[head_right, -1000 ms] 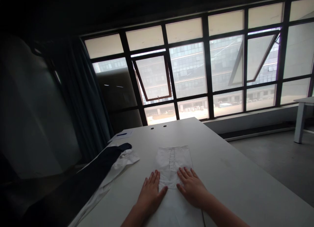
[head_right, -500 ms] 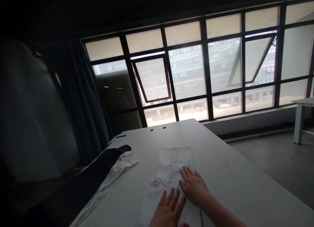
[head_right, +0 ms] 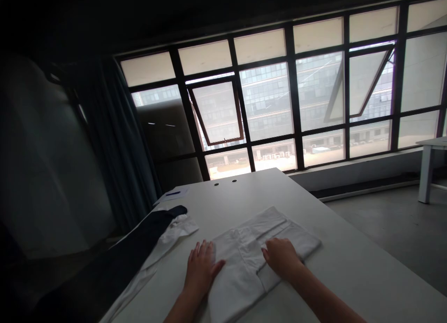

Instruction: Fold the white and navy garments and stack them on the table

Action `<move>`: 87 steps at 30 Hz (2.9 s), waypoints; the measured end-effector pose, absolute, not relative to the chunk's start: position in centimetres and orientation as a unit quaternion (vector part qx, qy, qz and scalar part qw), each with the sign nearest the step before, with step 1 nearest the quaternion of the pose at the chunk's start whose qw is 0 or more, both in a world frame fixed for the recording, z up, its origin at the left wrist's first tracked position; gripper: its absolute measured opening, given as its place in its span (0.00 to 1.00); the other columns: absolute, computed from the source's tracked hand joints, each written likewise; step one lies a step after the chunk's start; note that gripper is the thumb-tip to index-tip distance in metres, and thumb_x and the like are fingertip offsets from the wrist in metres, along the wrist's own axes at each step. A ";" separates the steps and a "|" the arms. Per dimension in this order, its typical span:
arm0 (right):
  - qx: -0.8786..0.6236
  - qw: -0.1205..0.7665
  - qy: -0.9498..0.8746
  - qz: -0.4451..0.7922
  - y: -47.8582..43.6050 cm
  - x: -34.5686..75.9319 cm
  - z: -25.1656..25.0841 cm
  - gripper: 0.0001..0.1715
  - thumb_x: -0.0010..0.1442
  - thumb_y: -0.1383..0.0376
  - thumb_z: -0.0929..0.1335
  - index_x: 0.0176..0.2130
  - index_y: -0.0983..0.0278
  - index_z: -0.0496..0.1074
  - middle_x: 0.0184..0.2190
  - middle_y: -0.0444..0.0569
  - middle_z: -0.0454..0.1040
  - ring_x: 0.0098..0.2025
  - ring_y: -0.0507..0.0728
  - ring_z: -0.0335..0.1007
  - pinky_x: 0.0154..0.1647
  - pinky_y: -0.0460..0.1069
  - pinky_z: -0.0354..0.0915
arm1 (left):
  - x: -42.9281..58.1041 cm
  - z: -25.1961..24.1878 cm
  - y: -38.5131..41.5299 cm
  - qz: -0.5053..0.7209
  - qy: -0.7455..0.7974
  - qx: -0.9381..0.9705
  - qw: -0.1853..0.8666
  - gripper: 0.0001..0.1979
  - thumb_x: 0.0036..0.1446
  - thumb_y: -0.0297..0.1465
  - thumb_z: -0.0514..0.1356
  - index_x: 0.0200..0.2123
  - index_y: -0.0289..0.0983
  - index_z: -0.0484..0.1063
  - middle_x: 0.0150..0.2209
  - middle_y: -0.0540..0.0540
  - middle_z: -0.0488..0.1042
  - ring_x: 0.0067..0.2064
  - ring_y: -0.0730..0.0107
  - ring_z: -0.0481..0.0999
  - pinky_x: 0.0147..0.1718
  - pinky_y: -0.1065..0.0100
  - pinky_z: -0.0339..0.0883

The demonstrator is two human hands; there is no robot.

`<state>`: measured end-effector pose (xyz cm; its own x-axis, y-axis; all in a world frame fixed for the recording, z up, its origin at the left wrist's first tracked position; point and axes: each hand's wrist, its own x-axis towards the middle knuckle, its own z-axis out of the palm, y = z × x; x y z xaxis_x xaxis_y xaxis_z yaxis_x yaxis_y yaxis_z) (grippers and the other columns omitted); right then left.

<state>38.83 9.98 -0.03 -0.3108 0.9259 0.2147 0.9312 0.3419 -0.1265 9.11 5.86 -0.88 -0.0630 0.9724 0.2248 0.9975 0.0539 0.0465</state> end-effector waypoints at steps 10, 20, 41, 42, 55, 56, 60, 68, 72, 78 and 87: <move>-0.380 0.193 -0.893 0.142 8.7 37.1 -2.8 0.29 0.69 0.51 0.61 0.66 0.51 0.65 0.70 0.49 0.60 0.72 0.63 0.49 0.71 0.61 0.44 | 13.9 -2.4 2.7 -0.063 -0.482 -0.867 -0.112 0.56 0.52 0.66 0.57 0.74 0.42 0.44 0.75 0.38 0.39 0.74 0.37 0.37 0.68 0.36 0.32; -0.612 0.128 -0.779 0.040 10.6 35.8 -4.9 0.30 0.70 0.54 0.58 0.67 0.54 0.62 0.72 0.53 0.55 0.72 0.75 0.45 0.65 0.78 0.39 | 12.1 -2.2 4.8 -0.186 -0.552 -0.812 -0.043 0.23 0.57 0.42 0.66 0.56 0.47 0.73 0.64 0.45 0.69 0.66 0.51 0.64 0.67 0.51 0.53; -0.459 0.268 -0.844 0.070 8.7 35.5 -2.9 0.17 0.49 0.79 0.62 0.36 0.60 0.69 0.39 0.47 0.72 0.44 0.57 0.66 0.46 0.48 0.61 | 10.8 -2.1 6.5 -0.294 -0.582 -0.753 -0.086 0.14 0.53 0.21 0.56 0.41 0.39 0.75 0.41 0.47 0.72 0.43 0.67 0.75 0.44 0.70 0.66; -0.454 0.278 -0.844 0.063 8.6 35.5 -2.8 0.17 0.51 0.79 0.62 0.35 0.60 0.69 0.38 0.47 0.72 0.44 0.57 0.66 0.45 0.48 0.61 | 10.9 -2.0 6.5 -0.293 -0.585 -0.751 -0.084 0.15 0.52 0.20 0.56 0.40 0.39 0.75 0.41 0.47 0.72 0.43 0.67 0.75 0.44 0.70 0.66; -0.438 0.258 -0.861 0.027 9.3 35.2 -3.4 0.19 0.55 0.80 0.61 0.38 0.61 0.71 0.40 0.48 0.73 0.44 0.57 0.65 0.48 0.50 0.60 | 11.0 -1.6 7.2 -0.251 -0.623 -0.737 -0.069 0.17 0.53 0.16 0.56 0.41 0.40 0.72 0.42 0.49 0.71 0.43 0.69 0.73 0.44 0.73 0.61; -0.438 0.243 -0.865 0.034 9.4 35.3 -3.5 0.20 0.54 0.81 0.61 0.38 0.60 0.72 0.40 0.48 0.73 0.45 0.57 0.65 0.48 0.49 0.60 | 10.9 -1.6 7.2 -0.249 -0.625 -0.737 -0.066 0.17 0.53 0.15 0.55 0.41 0.40 0.72 0.42 0.49 0.71 0.42 0.70 0.73 0.44 0.73 0.61; -0.441 0.207 -0.872 0.053 9.5 35.8 -3.8 0.20 0.53 0.80 0.61 0.36 0.59 0.73 0.41 0.47 0.74 0.45 0.56 0.68 0.46 0.48 0.60 | 10.6 -1.3 7.2 -0.234 -0.629 -0.740 -0.058 0.14 0.52 0.16 0.56 0.37 0.40 0.72 0.38 0.50 0.71 0.39 0.70 0.73 0.39 0.73 0.60; -0.458 0.216 -0.860 0.067 9.6 36.5 -3.7 0.20 0.56 0.77 0.60 0.36 0.58 0.76 0.42 0.45 0.75 0.37 0.52 0.69 0.39 0.45 0.59 | 10.8 -0.7 6.5 -0.246 -0.619 -0.745 -0.032 0.13 0.50 0.17 0.56 0.34 0.41 0.70 0.37 0.51 0.70 0.36 0.71 0.72 0.37 0.73 0.59; -0.422 0.241 -0.869 0.093 9.2 36.4 -3.2 0.19 0.58 0.75 0.62 0.36 0.58 0.78 0.42 0.44 0.75 0.39 0.52 0.70 0.41 0.45 0.60 | 11.0 -1.3 6.6 -0.281 -0.646 -0.710 -0.011 0.09 0.55 0.20 0.53 0.30 0.40 0.66 0.34 0.51 0.69 0.34 0.71 0.71 0.35 0.72 0.60; -0.405 0.245 -0.873 0.115 8.5 35.9 -2.5 0.19 0.59 0.74 0.62 0.39 0.57 0.79 0.43 0.46 0.75 0.44 0.55 0.70 0.47 0.47 0.62 | 10.2 -1.7 6.9 -0.279 -0.673 -0.685 0.005 0.09 0.54 0.20 0.54 0.28 0.40 0.66 0.30 0.51 0.70 0.34 0.67 0.71 0.35 0.70 0.62; -0.383 0.252 -0.884 0.095 8.4 35.8 -2.6 0.10 0.60 0.67 0.65 0.35 0.59 0.77 0.42 0.47 0.74 0.43 0.55 0.69 0.44 0.47 0.62 | 10.4 0.1 6.4 -0.186 -0.627 -0.755 0.043 0.13 0.54 0.18 0.55 0.30 0.40 0.74 0.37 0.48 0.74 0.44 0.64 0.72 0.44 0.68 0.59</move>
